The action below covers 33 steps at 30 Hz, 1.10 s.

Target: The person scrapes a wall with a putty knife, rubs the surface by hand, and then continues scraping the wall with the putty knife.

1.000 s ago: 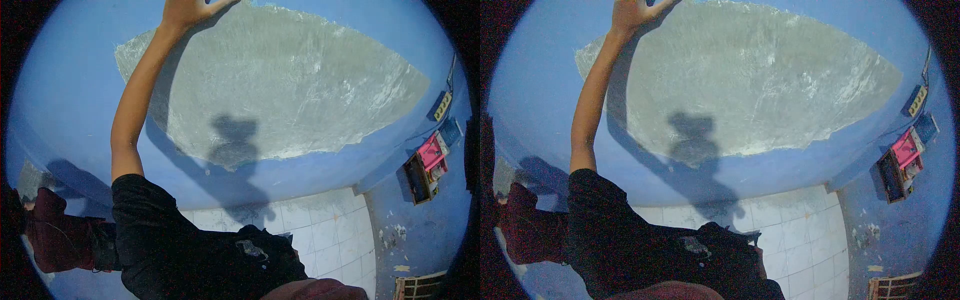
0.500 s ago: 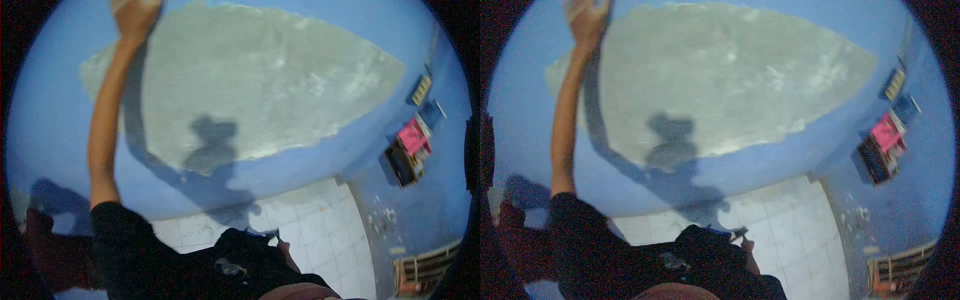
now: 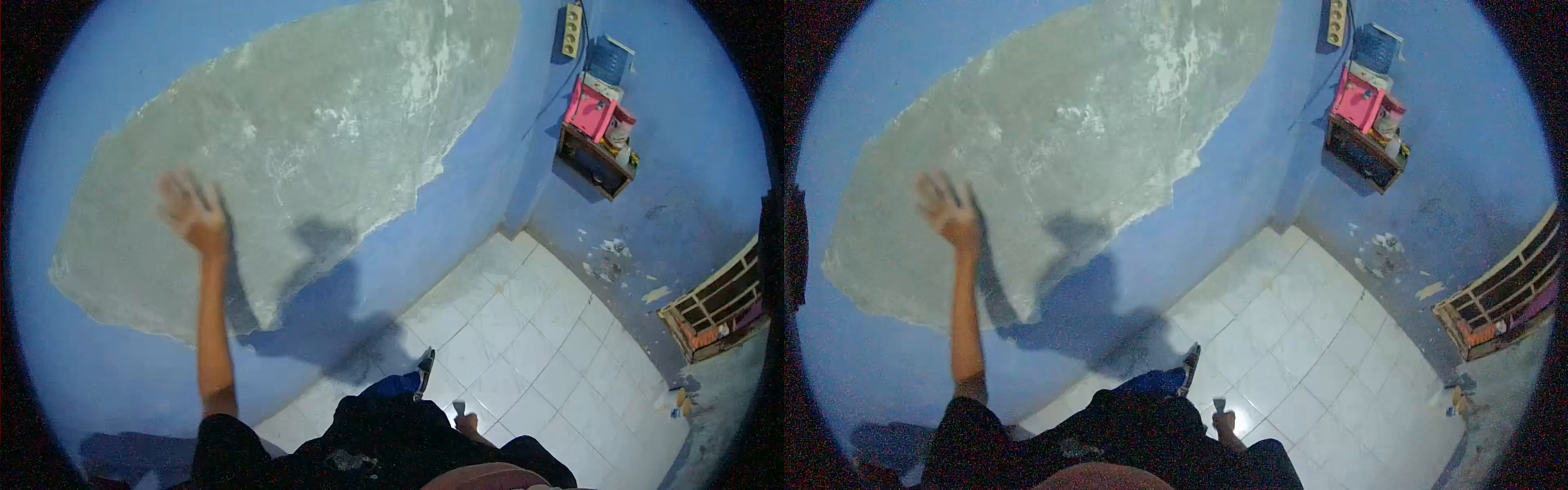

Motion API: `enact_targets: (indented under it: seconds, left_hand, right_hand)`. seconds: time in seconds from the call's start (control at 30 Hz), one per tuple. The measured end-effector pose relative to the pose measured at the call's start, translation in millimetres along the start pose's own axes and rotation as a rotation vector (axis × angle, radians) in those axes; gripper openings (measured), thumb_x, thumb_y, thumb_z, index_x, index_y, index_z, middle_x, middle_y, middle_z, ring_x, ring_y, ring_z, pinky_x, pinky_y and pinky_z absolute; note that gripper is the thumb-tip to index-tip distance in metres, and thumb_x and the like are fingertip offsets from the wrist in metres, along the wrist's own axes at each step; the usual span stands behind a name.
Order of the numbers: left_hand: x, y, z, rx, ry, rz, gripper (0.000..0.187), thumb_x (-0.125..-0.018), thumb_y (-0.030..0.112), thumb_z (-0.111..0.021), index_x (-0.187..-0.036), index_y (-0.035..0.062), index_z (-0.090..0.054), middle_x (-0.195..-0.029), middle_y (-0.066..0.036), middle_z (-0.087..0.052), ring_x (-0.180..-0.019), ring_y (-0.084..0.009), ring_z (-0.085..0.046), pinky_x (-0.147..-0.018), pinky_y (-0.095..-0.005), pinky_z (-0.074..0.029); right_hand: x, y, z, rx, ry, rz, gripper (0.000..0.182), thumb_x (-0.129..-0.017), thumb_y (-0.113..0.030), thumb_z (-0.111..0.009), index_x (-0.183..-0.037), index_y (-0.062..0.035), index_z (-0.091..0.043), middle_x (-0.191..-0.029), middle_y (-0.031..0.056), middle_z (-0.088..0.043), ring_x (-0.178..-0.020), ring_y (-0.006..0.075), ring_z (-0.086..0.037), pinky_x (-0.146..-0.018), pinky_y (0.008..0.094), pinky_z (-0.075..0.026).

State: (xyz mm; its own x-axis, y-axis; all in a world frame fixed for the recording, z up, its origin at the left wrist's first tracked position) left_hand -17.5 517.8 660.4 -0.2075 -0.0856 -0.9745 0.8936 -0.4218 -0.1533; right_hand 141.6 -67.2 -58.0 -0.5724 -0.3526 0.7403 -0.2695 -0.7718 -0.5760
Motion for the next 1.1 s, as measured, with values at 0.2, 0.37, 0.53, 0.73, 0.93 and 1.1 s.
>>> enact_targets:
  seconds: [0.2,0.37,0.53,0.73,0.93,1.1]
  left_hand:
    - [116.4,176.4,-99.1,0.367,-0.586,-0.125,0.069,-0.089,0.041,-0.055,-0.146,0.0145,-0.029,-0.155,-0.016,-0.012,-0.143,-0.0323,-0.011,-0.113,-0.054,-0.008]
    - [196.4,274.4,-108.9,0.694,-0.752,-0.27,0.072,-0.083,0.039,-0.063,-0.144,0.0142,-0.034,-0.153,-0.015,-0.018,-0.141,-0.0321,-0.019,-0.111,-0.0542,-0.018]
    - [477.5,266.0,-120.3,0.538,-1.736,-0.376,0.069,-0.077,0.04,-0.066,-0.134,0.0062,-0.047,-0.152,-0.018,-0.016,-0.137,-0.0358,-0.025,-0.11,-0.0538,-0.023]
    - [615.3,182.3,-26.5,0.3,-2.527,-0.047,0.063,-0.084,0.041,-0.057,-0.136,0.0077,-0.044,-0.15,-0.015,-0.023,-0.134,-0.0308,-0.031,-0.11,-0.0486,-0.025]
    - [576.5,271.4,-91.6,0.503,-2.411,0.153,0.058,-0.091,0.042,-0.047,-0.139,0.0093,-0.041,-0.148,-0.011,-0.031,-0.131,-0.0257,-0.036,-0.11,-0.0435,-0.026]
    - [390.0,442.8,-244.7,1.173,-1.868,0.181,0.055,-0.097,0.043,-0.04,-0.141,0.0105,-0.039,-0.146,-0.009,-0.037,-0.129,-0.0215,-0.041,-0.11,-0.0392,-0.027]
  right_hand:
    - [27.4,14.7,74.9,0.278,0.719,-0.111,0.031,-0.071,-0.028,-0.067,-0.064,0.0011,-0.059,-0.06,0.0182,-0.061,-0.057,0.0349,-0.061,-0.055,0.0452,-0.049]
    - [-37.2,-20.4,108.3,-0.681,0.547,-0.129,0.031,-0.083,-0.026,-0.058,-0.065,-0.0014,-0.053,-0.049,0.0057,-0.049,-0.04,0.0185,-0.047,-0.038,0.0352,-0.039]
    - [-100.9,-117.4,137.4,-0.677,0.57,0.12,0.034,-0.089,-0.029,-0.054,-0.064,-0.0071,-0.049,-0.047,-0.0002,-0.042,-0.035,0.0108,-0.04,-0.031,0.0273,-0.033]
    - [-225.0,-244.6,203.9,-0.43,0.63,0.384,0.037,-0.089,-0.028,-0.052,-0.064,-0.0022,-0.055,-0.05,0.0042,-0.049,-0.037,0.015,-0.043,-0.035,0.033,-0.034]
    - [-154.3,-525.4,409.8,-0.621,0.593,0.832,0.028,-0.092,-0.024,-0.057,-0.075,-0.0021,-0.063,-0.054,-0.0021,-0.048,-0.044,0.006,-0.04,-0.041,0.0238,-0.03]
    - [-81.1,-732.6,479.2,-0.646,0.352,1.08,0.035,-0.092,-0.022,-0.059,-0.122,-0.0042,-0.06,-0.069,-0.0019,-0.054,-0.049,0.0041,-0.042,-0.043,0.0212,-0.033]
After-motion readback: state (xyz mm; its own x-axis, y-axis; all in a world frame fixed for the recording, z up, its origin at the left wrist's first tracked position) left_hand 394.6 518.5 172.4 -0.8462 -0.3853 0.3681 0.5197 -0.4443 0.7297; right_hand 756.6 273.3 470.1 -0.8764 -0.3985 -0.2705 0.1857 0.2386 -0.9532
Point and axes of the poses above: each hand's wrist, its own x-axis away from the middle knuckle, its own z-axis out of the back of the hand, y = z × x, the point moved 8 cm from there along -x, towards the middle knuckle
